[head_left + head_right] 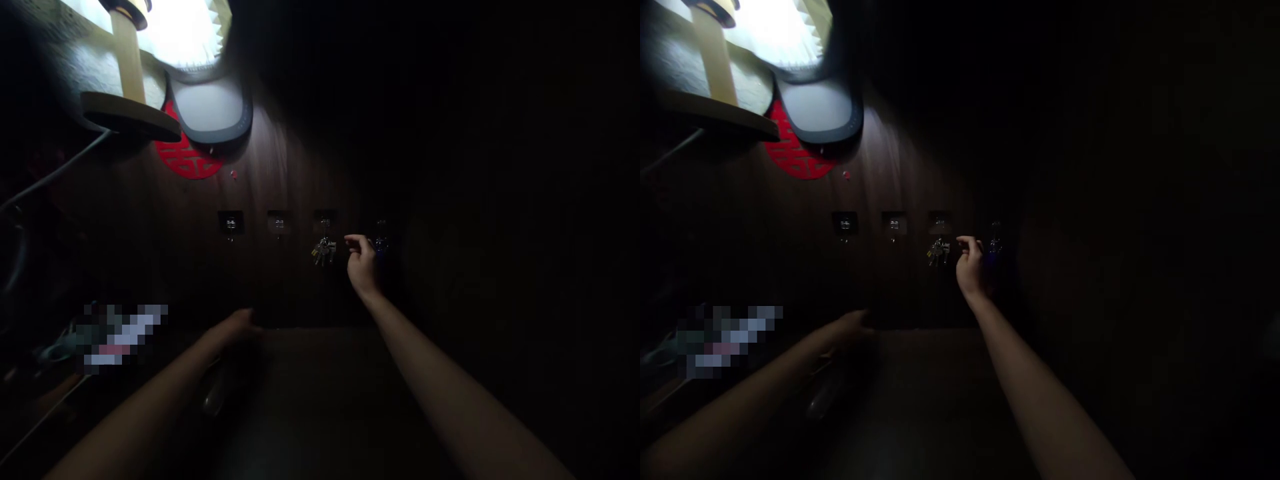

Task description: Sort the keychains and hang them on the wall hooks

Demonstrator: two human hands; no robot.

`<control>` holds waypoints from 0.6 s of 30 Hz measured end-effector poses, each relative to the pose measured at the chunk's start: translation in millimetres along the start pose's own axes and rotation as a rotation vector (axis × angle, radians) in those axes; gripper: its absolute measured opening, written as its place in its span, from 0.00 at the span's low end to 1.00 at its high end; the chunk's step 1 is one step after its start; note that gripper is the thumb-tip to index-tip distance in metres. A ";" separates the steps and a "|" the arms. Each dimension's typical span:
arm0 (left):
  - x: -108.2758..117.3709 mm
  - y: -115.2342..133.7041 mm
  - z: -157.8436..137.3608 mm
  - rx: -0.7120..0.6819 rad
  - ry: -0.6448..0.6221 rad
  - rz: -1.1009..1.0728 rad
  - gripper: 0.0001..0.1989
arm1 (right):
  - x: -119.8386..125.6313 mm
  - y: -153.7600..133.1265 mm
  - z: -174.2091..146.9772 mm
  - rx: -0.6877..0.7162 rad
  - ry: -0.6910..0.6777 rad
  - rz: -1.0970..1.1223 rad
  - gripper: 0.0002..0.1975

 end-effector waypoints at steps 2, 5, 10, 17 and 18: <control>15.2 44.3 8.4 -0.176 0.106 -0.008 0.22 | -3.6 15.7 6.5 -0.171 -0.026 0.132 0.23; 23.9 118.3 18.6 -0.443 0.267 -0.222 0.26 | -18.0 21.5 12.8 -0.295 -0.177 0.276 0.24; 9.0 187.2 35.4 -0.507 0.374 -0.438 0.28 | -17.1 7.5 12.0 -0.259 -0.296 0.238 0.23; -0.8 203.3 52.9 -0.446 0.102 -0.922 0.16 | 21.7 -8.8 22.4 -0.266 -0.527 0.099 0.25; -0.9 204.2 52.7 -0.425 0.093 -0.969 0.15 | 23.9 -10.8 25.5 -0.261 -0.536 0.054 0.25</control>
Point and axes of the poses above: each hand's wrist, its own z-axis towards the middle knuckle, its own x-axis out of the back of the hand, y = z × x, the point moved 2 cm from there along z, towards the middle knuckle, and after that the axes turned 14 degrees about -y, right-handed, at the moved point
